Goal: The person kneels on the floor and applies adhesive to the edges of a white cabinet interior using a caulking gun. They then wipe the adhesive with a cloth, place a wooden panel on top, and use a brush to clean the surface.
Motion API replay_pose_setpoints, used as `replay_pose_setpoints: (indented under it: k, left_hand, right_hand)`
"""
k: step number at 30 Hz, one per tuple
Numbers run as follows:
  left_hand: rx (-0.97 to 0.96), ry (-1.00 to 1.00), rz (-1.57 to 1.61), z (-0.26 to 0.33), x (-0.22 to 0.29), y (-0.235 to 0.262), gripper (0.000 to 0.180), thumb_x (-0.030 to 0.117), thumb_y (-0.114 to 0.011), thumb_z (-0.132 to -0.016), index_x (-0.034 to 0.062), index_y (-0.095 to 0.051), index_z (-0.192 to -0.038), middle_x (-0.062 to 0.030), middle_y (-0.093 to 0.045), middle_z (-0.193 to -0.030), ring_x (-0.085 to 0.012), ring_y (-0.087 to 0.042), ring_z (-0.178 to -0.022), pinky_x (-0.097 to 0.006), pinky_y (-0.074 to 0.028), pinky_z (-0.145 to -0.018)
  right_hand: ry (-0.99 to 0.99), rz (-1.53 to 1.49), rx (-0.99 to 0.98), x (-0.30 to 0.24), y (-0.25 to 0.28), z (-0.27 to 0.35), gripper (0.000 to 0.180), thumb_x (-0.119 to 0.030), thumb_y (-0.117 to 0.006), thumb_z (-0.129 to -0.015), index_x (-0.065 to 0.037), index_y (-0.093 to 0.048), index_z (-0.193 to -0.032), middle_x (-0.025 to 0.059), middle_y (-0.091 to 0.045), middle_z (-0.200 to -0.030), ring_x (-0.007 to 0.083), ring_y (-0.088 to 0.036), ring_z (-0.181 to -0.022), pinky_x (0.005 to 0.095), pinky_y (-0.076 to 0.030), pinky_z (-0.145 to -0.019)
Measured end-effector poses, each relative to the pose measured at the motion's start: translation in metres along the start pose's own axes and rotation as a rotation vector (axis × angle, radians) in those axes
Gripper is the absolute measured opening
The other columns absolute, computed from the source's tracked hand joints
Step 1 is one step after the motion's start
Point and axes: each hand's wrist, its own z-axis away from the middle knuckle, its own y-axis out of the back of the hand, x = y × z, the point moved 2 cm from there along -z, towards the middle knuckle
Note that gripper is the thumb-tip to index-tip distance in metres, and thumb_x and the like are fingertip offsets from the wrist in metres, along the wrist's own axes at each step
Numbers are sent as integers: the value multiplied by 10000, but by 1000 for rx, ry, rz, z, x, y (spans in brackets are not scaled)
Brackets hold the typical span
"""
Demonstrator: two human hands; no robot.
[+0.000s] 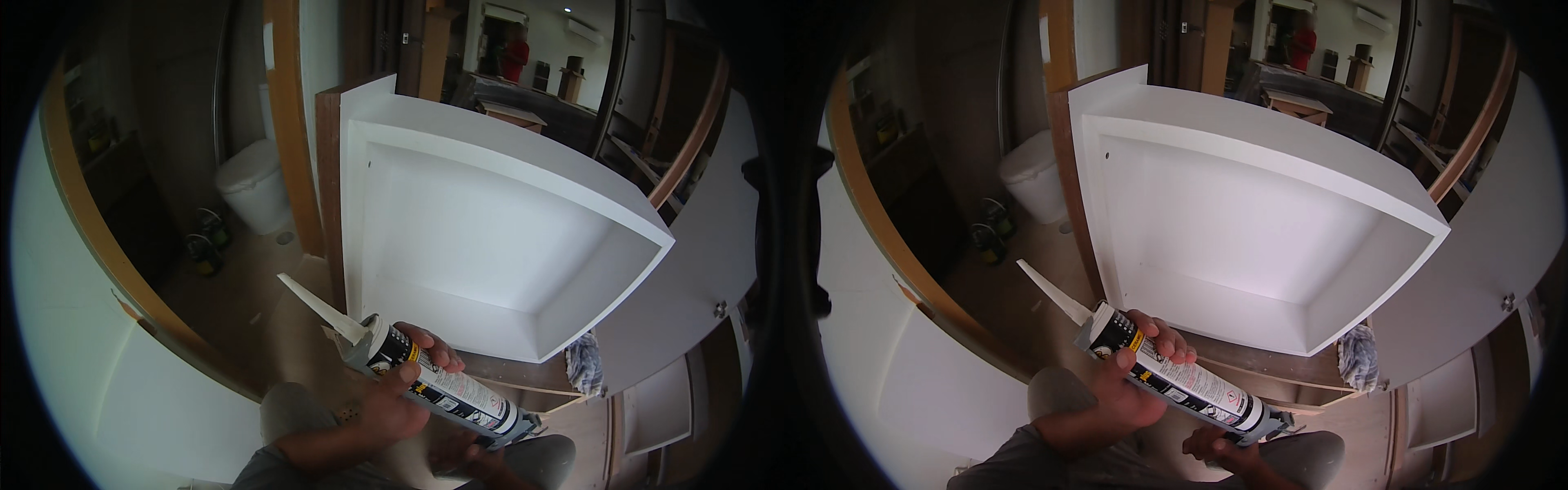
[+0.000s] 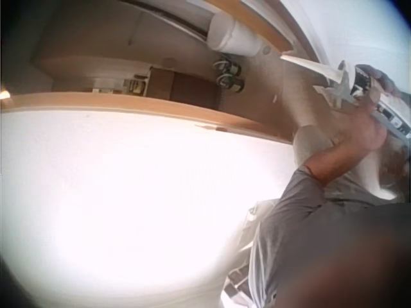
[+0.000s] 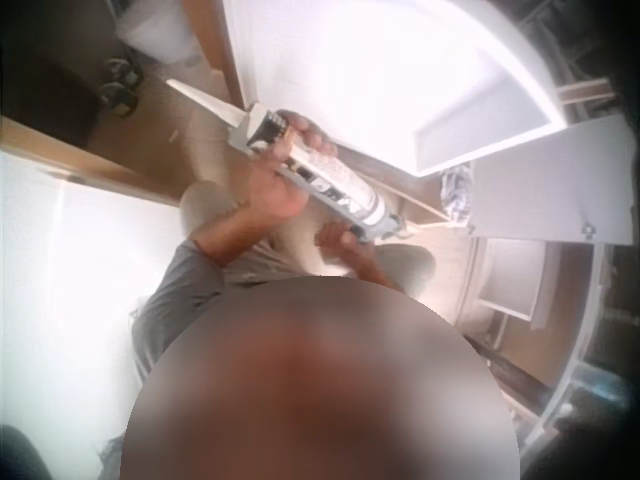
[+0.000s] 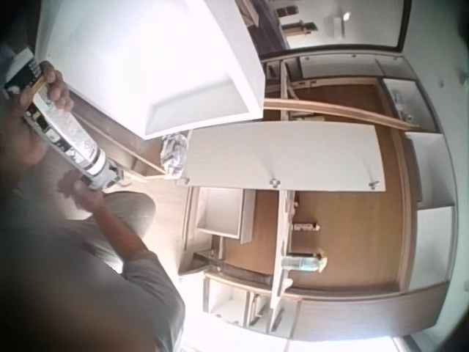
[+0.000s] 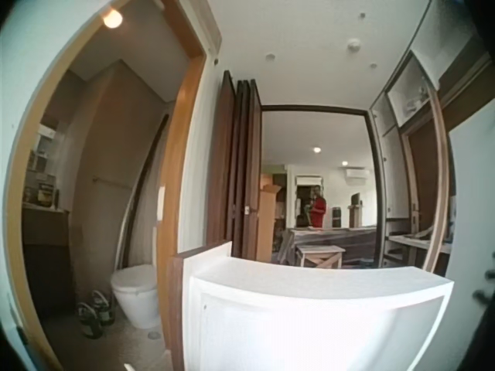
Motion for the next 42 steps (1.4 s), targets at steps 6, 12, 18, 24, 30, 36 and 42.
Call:
replay_pose_setpoints:
  k: [6,12,18,24,30,36,42]
  left_hand:
    - [50,40,-8,-3,7,5,306,204,-728,-898,111,-571,-1143,-77,-606,-1001,-226,-610,-993,-454,-472,-1019]
    - [69,40,13,-2,13,11,282,155,-722,-900,111,-575,-1137,-75,-600,-991,-226,-605,-992,-455,-474,-1022]
    - [70,36,24,-2,16,16,283,148,-724,-897,110,-575,-1135,-80,-605,-1002,-229,-607,-1000,-460,-475,-1028]
    - [67,5,0,-1,13,16,284,144,-718,-902,108,-570,-1141,-81,-613,-1008,-230,-616,-1001,-461,-476,-1032]
    - [64,-16,-2,1,11,12,290,118,-717,-908,107,-569,-1158,-84,-615,-1017,-235,-625,-1021,-461,-485,-1036]
    - [218,-12,-143,0,2,12,338,0,-710,-896,96,-557,-1182,-85,-634,-1043,-223,-645,-1026,-466,-514,-1026]
    - [213,-90,-532,9,-8,32,338,-47,-759,-878,73,-574,-1133,-72,-670,-1015,-173,-684,-988,-363,-559,-879]
  right_hand:
    - [5,-23,-46,0,1,-7,335,-287,-614,-1026,-36,-556,-811,121,-554,-710,285,-556,-706,527,-489,-792]
    - [21,-11,-37,3,0,-10,330,-292,-615,-1027,-50,-541,-815,113,-548,-705,296,-562,-685,536,-483,-753]
    - [4,-60,-34,7,3,-11,332,-305,-633,-1016,-60,-535,-815,105,-541,-699,306,-572,-685,535,-481,-745]
    - [0,-64,-28,5,5,-9,327,-300,-634,-1013,-62,-531,-815,96,-524,-689,313,-572,-695,531,-470,-731]
    - [4,-55,-31,0,3,-6,341,-305,-631,-1012,-58,-528,-801,103,-516,-681,305,-551,-691,520,-458,-725]
    - [-129,187,165,-6,10,-13,343,-354,-688,-975,-13,-656,-988,171,-698,-930,375,-693,-933,549,-522,-958]
    - [-586,917,379,-49,-8,4,321,-225,-795,-934,-6,-709,-1151,112,-741,-1135,167,-700,-1055,350,-554,-950]
